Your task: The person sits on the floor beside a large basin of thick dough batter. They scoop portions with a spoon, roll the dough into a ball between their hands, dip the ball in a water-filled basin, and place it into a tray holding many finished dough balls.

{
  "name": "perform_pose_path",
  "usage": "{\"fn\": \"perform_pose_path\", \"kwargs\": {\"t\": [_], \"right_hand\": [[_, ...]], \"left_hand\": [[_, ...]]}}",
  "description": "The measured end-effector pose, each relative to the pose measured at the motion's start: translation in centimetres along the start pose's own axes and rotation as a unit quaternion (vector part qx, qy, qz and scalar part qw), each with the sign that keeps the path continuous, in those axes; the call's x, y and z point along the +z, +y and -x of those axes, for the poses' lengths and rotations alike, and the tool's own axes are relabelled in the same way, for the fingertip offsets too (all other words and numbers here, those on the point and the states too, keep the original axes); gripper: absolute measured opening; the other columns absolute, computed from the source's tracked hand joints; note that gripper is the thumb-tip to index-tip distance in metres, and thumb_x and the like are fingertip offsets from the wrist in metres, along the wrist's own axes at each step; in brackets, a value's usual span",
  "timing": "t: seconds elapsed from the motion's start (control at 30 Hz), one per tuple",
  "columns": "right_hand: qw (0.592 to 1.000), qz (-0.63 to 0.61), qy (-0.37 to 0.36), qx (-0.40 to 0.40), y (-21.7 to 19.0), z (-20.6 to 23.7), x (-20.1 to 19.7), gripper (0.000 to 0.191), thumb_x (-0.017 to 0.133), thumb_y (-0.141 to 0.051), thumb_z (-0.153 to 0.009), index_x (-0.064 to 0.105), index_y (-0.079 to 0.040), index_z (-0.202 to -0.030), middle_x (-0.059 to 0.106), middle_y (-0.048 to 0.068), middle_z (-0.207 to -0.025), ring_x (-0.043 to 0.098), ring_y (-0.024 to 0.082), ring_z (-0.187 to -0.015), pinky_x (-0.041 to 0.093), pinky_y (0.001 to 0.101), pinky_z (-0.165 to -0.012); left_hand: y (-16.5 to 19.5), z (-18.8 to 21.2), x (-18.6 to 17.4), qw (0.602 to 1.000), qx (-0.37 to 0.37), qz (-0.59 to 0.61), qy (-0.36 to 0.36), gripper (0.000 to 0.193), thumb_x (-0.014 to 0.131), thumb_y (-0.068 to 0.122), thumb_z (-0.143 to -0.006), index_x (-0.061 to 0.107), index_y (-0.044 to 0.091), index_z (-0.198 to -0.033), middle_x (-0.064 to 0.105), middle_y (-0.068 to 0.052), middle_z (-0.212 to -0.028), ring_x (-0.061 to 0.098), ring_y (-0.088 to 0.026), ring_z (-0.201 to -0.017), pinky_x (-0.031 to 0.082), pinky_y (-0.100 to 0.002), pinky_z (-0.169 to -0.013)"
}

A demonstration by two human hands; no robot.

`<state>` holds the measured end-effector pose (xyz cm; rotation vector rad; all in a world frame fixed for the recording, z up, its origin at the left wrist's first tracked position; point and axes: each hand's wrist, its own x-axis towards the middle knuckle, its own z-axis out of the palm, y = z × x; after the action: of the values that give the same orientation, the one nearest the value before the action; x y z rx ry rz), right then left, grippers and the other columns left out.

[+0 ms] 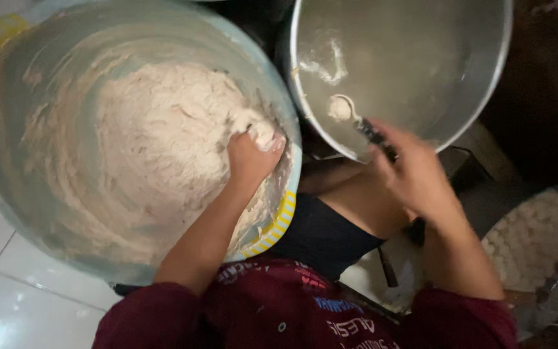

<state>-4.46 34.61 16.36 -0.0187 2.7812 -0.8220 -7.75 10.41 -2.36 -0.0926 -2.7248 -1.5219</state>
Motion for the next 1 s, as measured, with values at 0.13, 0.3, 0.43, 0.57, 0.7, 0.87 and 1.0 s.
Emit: {"fn": "perform_pose_path", "kwargs": {"t": [0.13,0.3,0.43,0.57,0.7,0.87,1.0], "right_hand": [[0.998,0.016,0.032,0.054,-0.4,-0.8,-0.2,0.040,0.065,-0.013,-0.101,0.062,-0.007,-0.141,0.072,0.021,-0.119,0.073,0.029,-0.096,0.057,0.0381,-0.082],[0.986,-0.102,-0.078,0.106,-2.3,0.8,1.0,0.044,0.064,-0.011,-0.101,0.062,-0.009,-0.145,0.072,0.020,-0.104,0.068,0.031,-0.084,0.054,0.0384,-0.073],[0.994,-0.094,-0.044,-0.026,-3.8,1.7,3.6,0.048,0.065,-0.007,-0.097,0.055,-0.003,-0.143,0.070,0.016,-0.116,0.070,0.022,-0.090,0.056,0.0330,-0.075],[0.951,-0.278,-0.130,-0.035,-3.1,1.3,4.1,0.043,0.056,-0.005,-0.107,0.052,-0.002,-0.150,0.069,0.006,-0.114,0.063,0.017,-0.097,0.054,0.0305,-0.083],[0.889,-0.374,-0.200,0.174,-1.5,0.5,3.3,0.050,0.058,-0.013,-0.103,0.053,-0.010,-0.152,0.061,0.001,-0.082,0.052,0.008,-0.060,0.042,0.0229,-0.050],[0.942,-0.279,-0.086,0.167,-0.6,0.8,0.9,0.050,0.060,-0.014,-0.100,0.053,-0.010,-0.149,0.063,0.000,-0.089,0.054,0.008,-0.066,0.047,0.0237,-0.054],[1.000,-0.001,0.021,-0.007,0.0,-0.6,-0.2,0.043,0.064,-0.009,-0.100,0.059,-0.002,-0.141,0.072,0.013,-0.111,0.067,0.017,-0.097,0.053,0.0305,-0.081]], "left_hand": [[0.7,0.6,0.0,0.998,-0.031,0.046,0.002,0.024,0.077,0.026,-0.091,0.072,0.005,-0.081,0.070,-0.019,-0.075,0.069,-0.041,-0.072,0.057,-0.047,-0.071],[2.8,1.1,-0.4,0.987,-0.023,0.160,0.013,0.028,0.082,0.026,-0.080,0.066,0.004,-0.086,0.070,-0.017,-0.076,0.072,-0.036,-0.069,0.058,-0.044,-0.065],[4.2,1.2,-0.2,0.991,0.011,0.135,-0.005,0.031,0.083,0.025,-0.075,0.069,0.003,-0.092,0.072,-0.017,-0.081,0.072,-0.038,-0.075,0.057,-0.046,-0.071],[4.3,0.4,0.0,0.994,-0.036,0.051,-0.091,0.026,0.081,0.025,-0.070,0.072,0.006,-0.087,0.073,-0.019,-0.082,0.072,-0.041,-0.081,0.058,-0.047,-0.075],[2.8,-0.3,-0.2,0.992,-0.044,-0.066,-0.095,0.029,0.083,0.030,-0.068,0.075,0.007,-0.083,0.072,-0.020,-0.075,0.070,-0.041,-0.074,0.053,-0.053,-0.073],[0.7,0.9,0.6,0.994,-0.080,-0.068,-0.013,0.034,0.084,0.037,-0.076,0.073,0.004,-0.078,0.070,-0.021,-0.073,0.067,-0.044,-0.072,0.053,-0.054,-0.071],[-0.4,1.9,1.3,0.999,-0.008,0.020,0.049,0.024,0.080,0.028,-0.082,0.073,0.006,-0.079,0.071,-0.017,-0.075,0.068,-0.042,-0.072,0.054,-0.051,-0.072]]}}
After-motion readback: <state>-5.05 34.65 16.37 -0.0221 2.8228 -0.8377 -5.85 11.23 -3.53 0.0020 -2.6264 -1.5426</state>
